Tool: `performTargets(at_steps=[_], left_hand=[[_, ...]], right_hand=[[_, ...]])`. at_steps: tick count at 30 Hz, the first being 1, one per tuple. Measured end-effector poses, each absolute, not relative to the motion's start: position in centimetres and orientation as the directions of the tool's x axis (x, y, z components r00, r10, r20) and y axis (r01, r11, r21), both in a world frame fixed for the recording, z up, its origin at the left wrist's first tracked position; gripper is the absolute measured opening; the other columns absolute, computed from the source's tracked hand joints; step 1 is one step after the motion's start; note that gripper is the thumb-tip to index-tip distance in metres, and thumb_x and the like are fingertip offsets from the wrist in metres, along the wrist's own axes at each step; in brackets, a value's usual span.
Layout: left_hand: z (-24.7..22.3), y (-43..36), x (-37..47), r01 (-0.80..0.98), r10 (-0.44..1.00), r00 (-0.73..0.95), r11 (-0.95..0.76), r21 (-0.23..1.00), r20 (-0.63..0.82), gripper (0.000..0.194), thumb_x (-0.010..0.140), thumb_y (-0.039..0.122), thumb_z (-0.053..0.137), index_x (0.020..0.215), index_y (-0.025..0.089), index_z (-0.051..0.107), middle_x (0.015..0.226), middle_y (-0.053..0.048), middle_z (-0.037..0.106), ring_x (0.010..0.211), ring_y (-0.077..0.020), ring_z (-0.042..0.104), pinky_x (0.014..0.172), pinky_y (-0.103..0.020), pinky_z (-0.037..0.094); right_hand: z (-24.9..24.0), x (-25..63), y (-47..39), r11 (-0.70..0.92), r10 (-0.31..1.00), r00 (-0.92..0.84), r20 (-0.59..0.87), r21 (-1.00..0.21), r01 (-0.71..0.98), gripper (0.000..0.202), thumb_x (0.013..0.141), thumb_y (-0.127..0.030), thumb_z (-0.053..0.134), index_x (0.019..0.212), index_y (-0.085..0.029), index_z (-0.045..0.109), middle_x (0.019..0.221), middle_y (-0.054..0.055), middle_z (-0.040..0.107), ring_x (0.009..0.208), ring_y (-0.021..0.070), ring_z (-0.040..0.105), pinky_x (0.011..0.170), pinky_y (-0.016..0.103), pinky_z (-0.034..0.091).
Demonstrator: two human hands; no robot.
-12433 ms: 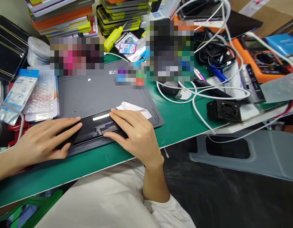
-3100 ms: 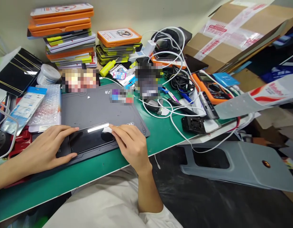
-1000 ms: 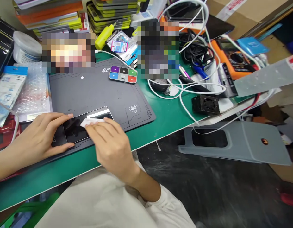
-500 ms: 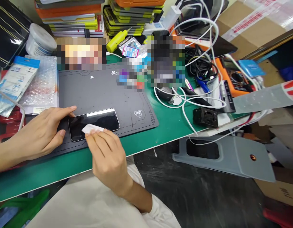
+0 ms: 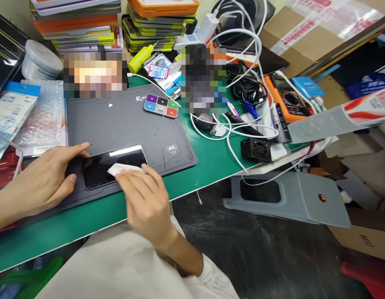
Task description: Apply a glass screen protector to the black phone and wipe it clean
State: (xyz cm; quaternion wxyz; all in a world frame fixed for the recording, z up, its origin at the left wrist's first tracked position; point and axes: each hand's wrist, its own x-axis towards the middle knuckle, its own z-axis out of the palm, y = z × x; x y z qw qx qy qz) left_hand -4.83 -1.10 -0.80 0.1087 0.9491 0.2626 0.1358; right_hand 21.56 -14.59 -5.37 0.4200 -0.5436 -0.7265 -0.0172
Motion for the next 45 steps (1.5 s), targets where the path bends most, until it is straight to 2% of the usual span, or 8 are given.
performTargets(at_steps=[3, 8, 17, 22, 29, 33, 39, 45], left_hand=[[-0.8, -1.2, -4.7, 0.464, 0.515, 0.827, -0.851, 0.246, 0.225, 0.073, 0.114, 0.02, 0.045, 0.184, 0.026, 0.025, 0.136, -0.012, 0.073, 0.117, -0.0329, 0.072, 0.104, -0.048, 0.061], [-0.6, -1.3, -4.4, 0.447, 0.492, 0.839, -0.866, 0.222, 0.232, 0.064, 0.116, 0.022, 0.042, 0.178, 0.017, 0.031, 0.136, -0.013, 0.071, 0.118, -0.0311, 0.07, 0.106, -0.044, 0.059], [-0.4, -1.4, -4.4, 0.447, 0.492, 0.838, -0.867, 0.219, 0.237, 0.064, 0.115, 0.017, 0.041, 0.178, 0.018, 0.032, 0.133, -0.012, 0.071, 0.116, -0.029, 0.069, 0.105, -0.042, 0.059], [-0.6, -1.3, -4.5, 0.435, 0.481, 0.841, -0.873, 0.221, 0.247, 0.06, 0.117, 0.021, 0.041, 0.176, 0.016, 0.034, 0.139, -0.014, 0.071, 0.122, -0.0307, 0.069, 0.107, -0.043, 0.058], [-1.1, -1.4, -4.9, 0.439, 0.504, 0.827, -0.855, 0.275, 0.25, 0.061, 0.119, 0.024, 0.042, 0.179, 0.02, 0.034, 0.141, -0.013, 0.072, 0.123, -0.0303, 0.069, 0.11, -0.044, 0.057], [-1.5, -1.5, -5.0, 0.446, 0.525, 0.81, -0.84, 0.308, 0.26, 0.063, 0.118, 0.024, 0.042, 0.181, 0.023, 0.034, 0.143, -0.012, 0.072, 0.124, -0.0302, 0.069, 0.111, -0.045, 0.057], [-0.7, -1.4, -4.8, 0.429, 0.481, 0.845, -0.87, 0.242, 0.235, 0.058, 0.118, 0.022, 0.043, 0.176, 0.016, 0.038, 0.148, -0.016, 0.071, 0.127, -0.0303, 0.068, 0.11, -0.043, 0.056], [-0.7, -1.3, -4.7, 0.426, 0.474, 0.845, -0.877, 0.225, 0.249, 0.06, 0.118, 0.021, 0.041, 0.177, 0.016, 0.036, 0.143, -0.015, 0.071, 0.123, -0.0299, 0.068, 0.107, -0.042, 0.056]], right_hand=[[-5.6, 23.3, -14.9, 0.344, 0.772, 0.002, 0.635, -0.42, 0.84, 0.054, 0.107, 0.003, 0.061, 0.147, -0.028, 0.078, 0.124, 0.005, 0.093, 0.112, 0.0231, 0.088, 0.13, 0.052, 0.059], [-5.5, 21.1, -15.1, 0.344, 0.756, -0.012, 0.654, -0.382, 0.858, 0.046, 0.106, 0.002, 0.063, 0.141, -0.022, 0.079, 0.121, 0.007, 0.093, 0.109, 0.0235, 0.088, 0.129, 0.051, 0.058], [-5.2, 20.1, -14.3, 0.412, 0.784, -0.03, 0.62, -0.484, 0.772, 0.043, 0.108, 0.002, 0.058, 0.136, -0.021, 0.08, 0.121, 0.005, 0.093, 0.114, 0.0206, 0.087, 0.13, 0.047, 0.059], [-5.1, 22.4, -13.0, 0.303, 0.783, 0.019, 0.621, -0.408, 0.861, 0.039, 0.111, 0.0, 0.059, 0.133, -0.022, 0.081, 0.124, 0.006, 0.092, 0.117, 0.0222, 0.087, 0.13, 0.049, 0.059], [-4.1, 18.5, -12.2, 0.469, 0.769, -0.162, 0.618, -0.374, 0.8, 0.04, 0.112, -0.002, 0.054, 0.137, -0.015, 0.082, 0.131, 0.007, 0.092, 0.124, 0.0209, 0.085, 0.136, 0.044, 0.055], [-4.2, 18.9, -11.9, 0.438, 0.79, -0.139, 0.597, -0.391, 0.81, 0.041, 0.111, 0.0, 0.053, 0.138, -0.011, 0.081, 0.132, 0.008, 0.091, 0.125, 0.0216, 0.084, 0.136, 0.045, 0.052], [-4.3, 20.0, -11.1, 0.352, 0.804, -0.079, 0.589, -0.364, 0.862, 0.042, 0.112, -0.002, 0.052, 0.137, -0.018, 0.082, 0.128, 0.009, 0.091, 0.123, 0.0226, 0.084, 0.132, 0.048, 0.056], [-4.2, 17.0, -12.0, 0.475, 0.77, -0.215, 0.6, -0.317, 0.821, 0.043, 0.11, -0.001, 0.054, 0.144, -0.005, 0.079, 0.14, 0.012, 0.089, 0.132, 0.0247, 0.08, 0.138, 0.045, 0.051]])
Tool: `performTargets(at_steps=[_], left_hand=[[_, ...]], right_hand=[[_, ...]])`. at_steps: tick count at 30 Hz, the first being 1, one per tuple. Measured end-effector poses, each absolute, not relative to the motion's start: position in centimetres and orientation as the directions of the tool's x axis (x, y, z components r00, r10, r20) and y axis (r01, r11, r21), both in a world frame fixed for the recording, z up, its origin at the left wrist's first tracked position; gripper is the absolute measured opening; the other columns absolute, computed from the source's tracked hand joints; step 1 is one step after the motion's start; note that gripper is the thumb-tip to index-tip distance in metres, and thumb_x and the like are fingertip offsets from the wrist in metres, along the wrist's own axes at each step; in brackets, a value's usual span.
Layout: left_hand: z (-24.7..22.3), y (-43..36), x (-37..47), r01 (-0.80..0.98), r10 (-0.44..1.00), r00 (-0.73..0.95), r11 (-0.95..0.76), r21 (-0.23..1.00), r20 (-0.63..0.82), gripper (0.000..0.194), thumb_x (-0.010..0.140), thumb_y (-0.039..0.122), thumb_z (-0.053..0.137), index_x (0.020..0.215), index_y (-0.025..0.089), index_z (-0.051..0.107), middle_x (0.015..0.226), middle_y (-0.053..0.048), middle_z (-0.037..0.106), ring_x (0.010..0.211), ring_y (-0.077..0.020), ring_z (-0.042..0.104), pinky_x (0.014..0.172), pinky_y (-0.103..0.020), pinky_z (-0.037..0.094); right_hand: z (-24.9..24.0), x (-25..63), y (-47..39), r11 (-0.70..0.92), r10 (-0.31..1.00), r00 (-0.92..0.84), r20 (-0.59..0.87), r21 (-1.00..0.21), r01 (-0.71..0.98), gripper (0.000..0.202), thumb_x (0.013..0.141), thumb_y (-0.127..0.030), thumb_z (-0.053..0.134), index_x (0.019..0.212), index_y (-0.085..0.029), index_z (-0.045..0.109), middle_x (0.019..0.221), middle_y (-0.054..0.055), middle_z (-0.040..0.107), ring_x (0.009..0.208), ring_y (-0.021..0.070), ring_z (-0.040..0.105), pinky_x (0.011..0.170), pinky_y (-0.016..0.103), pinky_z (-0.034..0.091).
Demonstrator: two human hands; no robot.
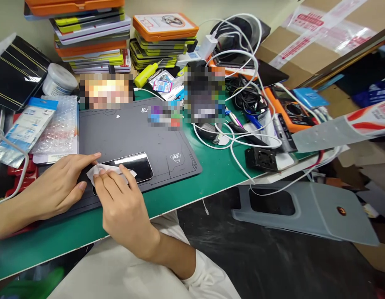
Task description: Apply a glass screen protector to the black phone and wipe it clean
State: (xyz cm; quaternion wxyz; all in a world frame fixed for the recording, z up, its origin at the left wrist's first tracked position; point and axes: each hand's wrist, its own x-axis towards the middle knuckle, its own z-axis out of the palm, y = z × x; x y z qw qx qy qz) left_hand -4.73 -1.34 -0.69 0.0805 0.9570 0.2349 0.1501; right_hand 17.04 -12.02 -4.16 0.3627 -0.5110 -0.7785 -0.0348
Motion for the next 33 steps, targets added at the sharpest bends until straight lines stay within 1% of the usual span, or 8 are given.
performTargets(at_steps=[5, 12, 17, 21, 23, 26, 30, 33], left_hand=[[-0.5, -1.3, -4.7, 0.43, 0.475, 0.847, -0.876, 0.219, 0.24, 0.061, 0.117, 0.02, 0.042, 0.178, 0.018, 0.034, 0.143, -0.014, 0.07, 0.122, -0.0294, 0.067, 0.106, -0.042, 0.055], [-0.5, -1.3, -4.8, 0.443, 0.495, 0.841, -0.862, 0.245, 0.22, 0.06, 0.118, 0.022, 0.04, 0.178, 0.018, 0.036, 0.143, -0.013, 0.071, 0.123, -0.0294, 0.068, 0.107, -0.043, 0.054], [-1.2, -1.4, -4.9, 0.444, 0.508, 0.823, -0.854, 0.271, 0.252, 0.059, 0.119, 0.024, 0.04, 0.178, 0.019, 0.038, 0.145, -0.012, 0.072, 0.126, -0.0303, 0.068, 0.11, -0.044, 0.055], [-0.9, -1.3, -4.7, 0.434, 0.488, 0.837, -0.867, 0.245, 0.248, 0.06, 0.118, 0.023, 0.042, 0.178, 0.018, 0.038, 0.145, -0.014, 0.071, 0.126, -0.0307, 0.068, 0.109, -0.044, 0.056], [-0.6, -1.3, -4.7, 0.435, 0.486, 0.842, -0.868, 0.239, 0.233, 0.062, 0.118, 0.023, 0.043, 0.18, 0.02, 0.036, 0.145, -0.014, 0.071, 0.125, -0.0305, 0.068, 0.109, -0.044, 0.056], [-0.5, -1.2, -4.7, 0.435, 0.49, 0.84, -0.864, 0.253, 0.233, 0.066, 0.118, 0.023, 0.043, 0.183, 0.022, 0.032, 0.143, -0.013, 0.072, 0.122, -0.03, 0.069, 0.109, -0.044, 0.056], [-0.6, -1.1, -4.7, 0.436, 0.493, 0.838, -0.863, 0.254, 0.235, 0.07, 0.117, 0.021, 0.043, 0.185, 0.025, 0.028, 0.145, -0.012, 0.072, 0.123, -0.0302, 0.069, 0.109, -0.045, 0.056], [-0.4, -1.1, -4.7, 0.444, 0.493, 0.842, -0.864, 0.238, 0.218, 0.069, 0.117, 0.02, 0.044, 0.184, 0.025, 0.029, 0.145, -0.012, 0.072, 0.125, -0.0301, 0.069, 0.109, -0.044, 0.056]], right_hand=[[-3.9, 17.7, -11.3, 0.44, 0.803, -0.182, 0.567, -0.359, 0.823, 0.045, 0.115, -0.004, 0.051, 0.148, -0.012, 0.079, 0.141, 0.008, 0.089, 0.136, 0.0216, 0.081, 0.142, 0.045, 0.047], [-4.4, 20.2, -10.3, 0.348, 0.799, -0.075, 0.597, -0.357, 0.867, 0.042, 0.116, -0.003, 0.049, 0.142, -0.011, 0.081, 0.135, 0.01, 0.09, 0.13, 0.0218, 0.083, 0.136, 0.045, 0.052], [-4.8, 22.9, -11.4, 0.267, 0.809, -0.016, 0.587, -0.343, 0.9, 0.04, 0.116, -0.003, 0.052, 0.139, -0.017, 0.081, 0.13, 0.008, 0.091, 0.124, 0.0211, 0.086, 0.137, 0.047, 0.052], [-5.0, 23.2, -11.7, 0.208, 0.822, 0.012, 0.57, -0.32, 0.924, 0.043, 0.115, -0.004, 0.053, 0.146, -0.02, 0.079, 0.132, 0.008, 0.091, 0.122, 0.0226, 0.086, 0.138, 0.052, 0.053], [-5.0, 22.0, -11.7, 0.207, 0.829, -0.001, 0.559, -0.306, 0.929, 0.048, 0.114, -0.004, 0.052, 0.153, -0.018, 0.076, 0.135, 0.01, 0.09, 0.13, 0.0249, 0.084, 0.138, 0.053, 0.053], [-4.8, 19.6, -11.6, 0.277, 0.817, -0.064, 0.573, -0.292, 0.916, 0.051, 0.112, -0.002, 0.049, 0.155, -0.012, 0.075, 0.141, 0.013, 0.088, 0.138, 0.0259, 0.081, 0.137, 0.048, 0.055], [-4.4, 19.0, -11.2, 0.364, 0.811, -0.141, 0.568, -0.302, 0.881, 0.05, 0.112, -0.002, 0.051, 0.154, -0.01, 0.076, 0.146, 0.012, 0.087, 0.14, 0.0248, 0.08, 0.14, 0.046, 0.053], [-4.2, 21.0, -11.0, 0.33, 0.812, -0.095, 0.576, -0.319, 0.888, 0.047, 0.114, -0.003, 0.05, 0.15, -0.013, 0.078, 0.138, 0.011, 0.089, 0.134, 0.024, 0.083, 0.139, 0.049, 0.055]])
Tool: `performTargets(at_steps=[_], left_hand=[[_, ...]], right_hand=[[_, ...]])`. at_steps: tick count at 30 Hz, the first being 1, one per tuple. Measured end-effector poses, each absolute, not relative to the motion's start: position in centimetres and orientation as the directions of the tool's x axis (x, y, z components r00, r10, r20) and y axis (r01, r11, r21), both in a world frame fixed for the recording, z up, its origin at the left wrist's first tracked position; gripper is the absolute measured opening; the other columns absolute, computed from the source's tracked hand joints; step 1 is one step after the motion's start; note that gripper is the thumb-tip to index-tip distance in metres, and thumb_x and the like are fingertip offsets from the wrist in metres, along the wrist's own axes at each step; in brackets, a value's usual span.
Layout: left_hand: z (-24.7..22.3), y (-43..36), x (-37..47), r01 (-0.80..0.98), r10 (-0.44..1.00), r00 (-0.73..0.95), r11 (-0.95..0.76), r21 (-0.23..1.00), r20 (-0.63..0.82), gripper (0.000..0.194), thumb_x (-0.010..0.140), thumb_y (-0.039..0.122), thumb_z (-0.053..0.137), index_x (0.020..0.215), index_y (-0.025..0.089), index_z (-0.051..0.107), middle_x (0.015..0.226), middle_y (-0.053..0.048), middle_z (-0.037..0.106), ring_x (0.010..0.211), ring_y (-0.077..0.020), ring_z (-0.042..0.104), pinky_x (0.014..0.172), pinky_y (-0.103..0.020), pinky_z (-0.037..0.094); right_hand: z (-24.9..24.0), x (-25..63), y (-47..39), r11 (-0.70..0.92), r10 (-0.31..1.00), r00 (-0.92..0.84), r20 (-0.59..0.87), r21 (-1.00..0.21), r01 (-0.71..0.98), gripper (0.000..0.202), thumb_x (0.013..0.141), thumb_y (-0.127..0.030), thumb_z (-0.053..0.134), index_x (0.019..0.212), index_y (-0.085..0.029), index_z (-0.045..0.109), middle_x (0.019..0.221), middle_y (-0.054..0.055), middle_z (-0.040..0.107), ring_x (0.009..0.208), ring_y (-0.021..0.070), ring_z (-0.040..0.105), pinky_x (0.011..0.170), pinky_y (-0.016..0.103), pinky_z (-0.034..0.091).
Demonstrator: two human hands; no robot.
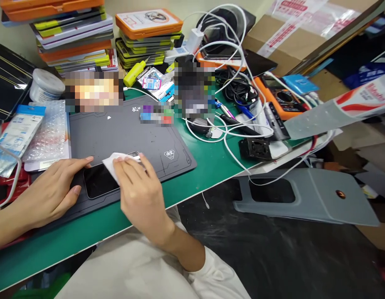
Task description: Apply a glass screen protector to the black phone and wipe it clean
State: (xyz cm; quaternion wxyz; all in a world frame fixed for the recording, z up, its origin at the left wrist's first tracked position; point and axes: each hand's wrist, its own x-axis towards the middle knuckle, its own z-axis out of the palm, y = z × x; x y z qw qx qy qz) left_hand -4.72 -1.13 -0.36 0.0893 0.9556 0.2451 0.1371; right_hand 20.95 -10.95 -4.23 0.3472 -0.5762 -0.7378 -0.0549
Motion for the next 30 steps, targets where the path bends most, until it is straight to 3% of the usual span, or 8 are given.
performTargets(at_steps=[4, 7, 12, 16, 22, 25, 30], left_hand=[[-0.2, -1.2, -4.7, 0.448, 0.496, 0.845, -0.86, 0.243, 0.201, 0.065, 0.117, 0.021, 0.044, 0.182, 0.023, 0.033, 0.145, -0.013, 0.072, 0.125, -0.0306, 0.069, 0.107, -0.044, 0.056], [-0.3, -1.3, -4.7, 0.447, 0.494, 0.843, -0.863, 0.235, 0.212, 0.063, 0.118, 0.021, 0.044, 0.18, 0.021, 0.035, 0.144, -0.014, 0.072, 0.124, -0.0309, 0.069, 0.106, -0.045, 0.056], [-0.4, -1.4, -4.7, 0.451, 0.487, 0.847, -0.87, 0.198, 0.21, 0.058, 0.12, 0.023, 0.042, 0.177, 0.019, 0.036, 0.145, -0.016, 0.072, 0.125, -0.0297, 0.07, 0.108, -0.045, 0.057], [-0.5, -1.4, -4.6, 0.461, 0.492, 0.845, -0.869, 0.181, 0.209, 0.059, 0.122, 0.029, 0.045, 0.179, 0.021, 0.034, 0.145, -0.017, 0.071, 0.125, -0.031, 0.071, 0.107, -0.046, 0.06], [-0.9, -1.5, -4.4, 0.461, 0.485, 0.842, -0.874, 0.154, 0.237, 0.064, 0.121, 0.033, 0.053, 0.18, 0.02, 0.031, 0.145, -0.018, 0.072, 0.126, -0.0331, 0.072, 0.106, -0.047, 0.061], [-1.0, -1.5, -4.3, 0.449, 0.472, 0.846, -0.881, 0.147, 0.249, 0.062, 0.12, 0.028, 0.055, 0.177, 0.017, 0.035, 0.145, -0.019, 0.072, 0.126, -0.0331, 0.072, 0.107, -0.047, 0.061], [-0.7, -1.5, -4.4, 0.471, 0.497, 0.829, -0.868, 0.158, 0.256, 0.063, 0.114, 0.003, 0.043, 0.175, 0.017, 0.036, 0.135, -0.013, 0.074, 0.12, -0.0274, 0.071, 0.105, -0.041, 0.059]], right_hand=[[-4.5, 23.3, -10.6, 0.265, 0.817, -0.018, 0.577, -0.348, 0.899, 0.047, 0.114, -0.001, 0.051, 0.148, -0.015, 0.079, 0.134, 0.011, 0.09, 0.129, 0.0243, 0.085, 0.137, 0.053, 0.057], [-4.8, 22.7, -10.8, 0.244, 0.805, -0.013, 0.594, -0.311, 0.918, 0.046, 0.112, 0.001, 0.052, 0.149, -0.01, 0.077, 0.138, 0.015, 0.089, 0.132, 0.0269, 0.085, 0.138, 0.055, 0.057], [-4.4, 19.3, -11.1, 0.359, 0.784, -0.125, 0.608, -0.279, 0.891, 0.038, 0.113, -0.004, 0.06, 0.146, -0.001, 0.078, 0.142, 0.017, 0.087, 0.136, 0.0297, 0.082, 0.135, 0.046, 0.059], [-3.8, 19.6, -10.7, 0.43, 0.771, -0.167, 0.615, -0.307, 0.849, 0.034, 0.117, -0.01, 0.059, 0.144, -0.006, 0.08, 0.139, 0.014, 0.089, 0.133, 0.0257, 0.084, 0.135, 0.045, 0.059], [-4.7, 23.5, -10.8, 0.336, 0.806, -0.064, 0.589, -0.365, 0.868, 0.042, 0.117, -0.006, 0.056, 0.151, -0.018, 0.077, 0.138, 0.012, 0.089, 0.133, 0.026, 0.085, 0.131, 0.052, 0.063], [-5.0, 23.4, -11.3, 0.321, 0.807, -0.057, 0.588, -0.357, 0.877, 0.043, 0.116, -0.007, 0.058, 0.155, -0.015, 0.075, 0.142, 0.014, 0.088, 0.137, 0.028, 0.084, 0.131, 0.053, 0.064], [-4.5, 20.0, -11.7, 0.349, 0.803, -0.093, 0.589, -0.337, 0.874, 0.034, 0.116, -0.013, 0.064, 0.146, -0.003, 0.078, 0.142, 0.018, 0.087, 0.136, 0.0308, 0.083, 0.132, 0.049, 0.062]])
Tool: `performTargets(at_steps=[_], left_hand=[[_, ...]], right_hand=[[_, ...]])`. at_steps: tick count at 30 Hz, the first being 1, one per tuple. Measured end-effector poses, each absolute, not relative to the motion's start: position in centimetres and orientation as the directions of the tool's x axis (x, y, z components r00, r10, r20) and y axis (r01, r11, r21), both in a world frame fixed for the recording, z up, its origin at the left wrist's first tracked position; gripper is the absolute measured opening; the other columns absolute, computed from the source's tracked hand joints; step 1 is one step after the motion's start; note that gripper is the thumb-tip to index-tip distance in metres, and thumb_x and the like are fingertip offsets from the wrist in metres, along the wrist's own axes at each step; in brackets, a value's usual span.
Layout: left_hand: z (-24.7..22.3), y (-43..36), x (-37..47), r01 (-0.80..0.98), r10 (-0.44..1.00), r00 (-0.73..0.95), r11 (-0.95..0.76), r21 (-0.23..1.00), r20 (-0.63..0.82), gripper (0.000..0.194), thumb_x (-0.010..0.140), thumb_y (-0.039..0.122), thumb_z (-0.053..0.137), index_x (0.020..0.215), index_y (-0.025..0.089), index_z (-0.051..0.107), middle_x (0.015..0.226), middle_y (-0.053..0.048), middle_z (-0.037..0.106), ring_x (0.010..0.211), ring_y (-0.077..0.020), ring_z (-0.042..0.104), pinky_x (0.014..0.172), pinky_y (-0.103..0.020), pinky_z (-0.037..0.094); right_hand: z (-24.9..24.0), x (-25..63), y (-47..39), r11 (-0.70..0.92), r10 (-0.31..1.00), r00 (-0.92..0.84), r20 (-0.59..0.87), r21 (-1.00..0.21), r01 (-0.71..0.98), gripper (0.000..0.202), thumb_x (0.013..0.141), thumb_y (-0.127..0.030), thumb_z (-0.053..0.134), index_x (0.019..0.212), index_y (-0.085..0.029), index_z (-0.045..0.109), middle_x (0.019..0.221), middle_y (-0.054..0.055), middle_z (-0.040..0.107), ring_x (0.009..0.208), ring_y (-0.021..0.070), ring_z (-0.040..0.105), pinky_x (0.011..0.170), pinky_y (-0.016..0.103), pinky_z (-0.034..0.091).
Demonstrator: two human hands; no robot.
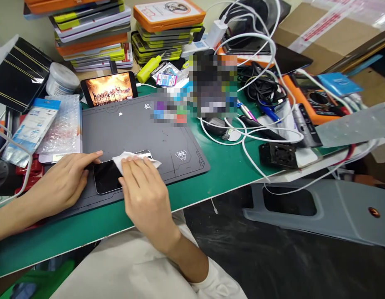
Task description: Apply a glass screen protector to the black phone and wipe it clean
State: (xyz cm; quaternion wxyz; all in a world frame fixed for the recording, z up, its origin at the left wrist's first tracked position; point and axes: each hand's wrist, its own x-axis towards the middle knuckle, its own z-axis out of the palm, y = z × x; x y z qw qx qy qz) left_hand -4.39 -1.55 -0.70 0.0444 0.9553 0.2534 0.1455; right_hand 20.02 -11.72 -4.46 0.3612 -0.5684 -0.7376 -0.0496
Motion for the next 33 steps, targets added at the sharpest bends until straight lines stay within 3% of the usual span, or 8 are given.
performTargets(at_steps=[7, 12, 17, 20, 26, 29, 33], left_hand=[[-0.1, -1.6, -4.5, 0.532, 0.545, 0.796, -0.838, 0.124, 0.262, 0.067, 0.114, 0.008, 0.044, 0.178, 0.023, 0.032, 0.136, -0.013, 0.075, 0.118, -0.0297, 0.073, 0.102, -0.046, 0.06], [-0.4, -1.6, -4.4, 0.52, 0.536, 0.81, -0.844, 0.132, 0.238, 0.065, 0.116, 0.015, 0.049, 0.179, 0.024, 0.034, 0.147, -0.016, 0.072, 0.132, -0.0318, 0.072, 0.112, -0.05, 0.061], [0.0, -1.6, -4.2, 0.455, 0.481, 0.86, -0.874, 0.171, 0.172, 0.054, 0.12, 0.033, 0.055, 0.171, 0.02, 0.046, 0.151, -0.019, 0.07, 0.135, -0.0328, 0.071, 0.116, -0.05, 0.061], [0.2, -1.5, -4.3, 0.453, 0.479, 0.863, -0.874, 0.176, 0.158, 0.06, 0.119, 0.049, 0.062, 0.17, 0.02, 0.049, 0.152, -0.019, 0.071, 0.137, -0.0345, 0.071, 0.117, -0.051, 0.06], [-0.1, -1.6, -4.4, 0.503, 0.534, 0.831, -0.84, 0.202, 0.152, 0.074, 0.114, 0.063, 0.068, 0.172, 0.02, 0.049, 0.151, -0.02, 0.073, 0.133, -0.0372, 0.073, 0.116, -0.052, 0.058], [-0.1, -1.6, -4.4, 0.525, 0.551, 0.822, -0.832, 0.181, 0.144, 0.073, 0.116, 0.065, 0.065, 0.171, 0.02, 0.049, 0.147, -0.019, 0.076, 0.127, -0.0368, 0.076, 0.11, -0.051, 0.06], [0.0, -1.7, -4.4, 0.536, 0.557, 0.813, -0.829, 0.157, 0.167, 0.073, 0.116, 0.07, 0.061, 0.17, 0.02, 0.05, 0.144, -0.019, 0.08, 0.124, -0.037, 0.079, 0.106, -0.05, 0.062]], right_hand=[[-3.9, 16.3, -11.1, 0.486, 0.797, -0.231, 0.558, -0.366, 0.794, 0.039, 0.122, -0.028, 0.061, 0.151, -0.009, 0.078, 0.152, 0.014, 0.084, 0.146, 0.0263, 0.078, 0.137, 0.044, 0.058], [-3.9, 17.9, -10.7, 0.506, 0.791, -0.245, 0.56, -0.375, 0.776, 0.031, 0.122, -0.024, 0.061, 0.143, -0.018, 0.083, 0.14, 0.008, 0.09, 0.134, 0.022, 0.083, 0.134, 0.044, 0.059], [-4.3, 22.5, -10.1, 0.416, 0.779, -0.084, 0.621, -0.412, 0.811, 0.024, 0.12, -0.019, 0.065, 0.127, -0.019, 0.087, 0.121, 0.007, 0.093, 0.117, 0.0219, 0.087, 0.128, 0.044, 0.061], [-4.7, 25.6, -9.3, 0.363, 0.816, -0.013, 0.579, -0.493, 0.791, 0.023, 0.119, -0.023, 0.067, 0.123, -0.025, 0.089, 0.12, 0.005, 0.093, 0.11, 0.0235, 0.087, 0.122, 0.047, 0.063], [-5.8, 29.7, -8.5, 0.176, 0.808, 0.199, 0.555, -0.549, 0.817, 0.024, 0.111, -0.022, 0.07, 0.122, -0.026, 0.092, 0.107, 0.007, 0.088, 0.099, 0.0262, 0.083, 0.092, 0.042, 0.067], [-6.2, 29.9, -8.6, 0.182, 0.796, 0.254, 0.549, -0.618, 0.765, 0.024, 0.111, -0.021, 0.071, 0.119, -0.027, 0.093, 0.107, 0.006, 0.086, 0.098, 0.0241, 0.082, 0.09, 0.04, 0.067], [-6.5, 29.4, -8.9, 0.2, 0.796, 0.22, 0.564, -0.588, 0.784, 0.031, 0.113, -0.019, 0.064, 0.127, -0.028, 0.091, 0.116, 0.009, 0.084, 0.111, 0.0269, 0.082, 0.099, 0.043, 0.069]])
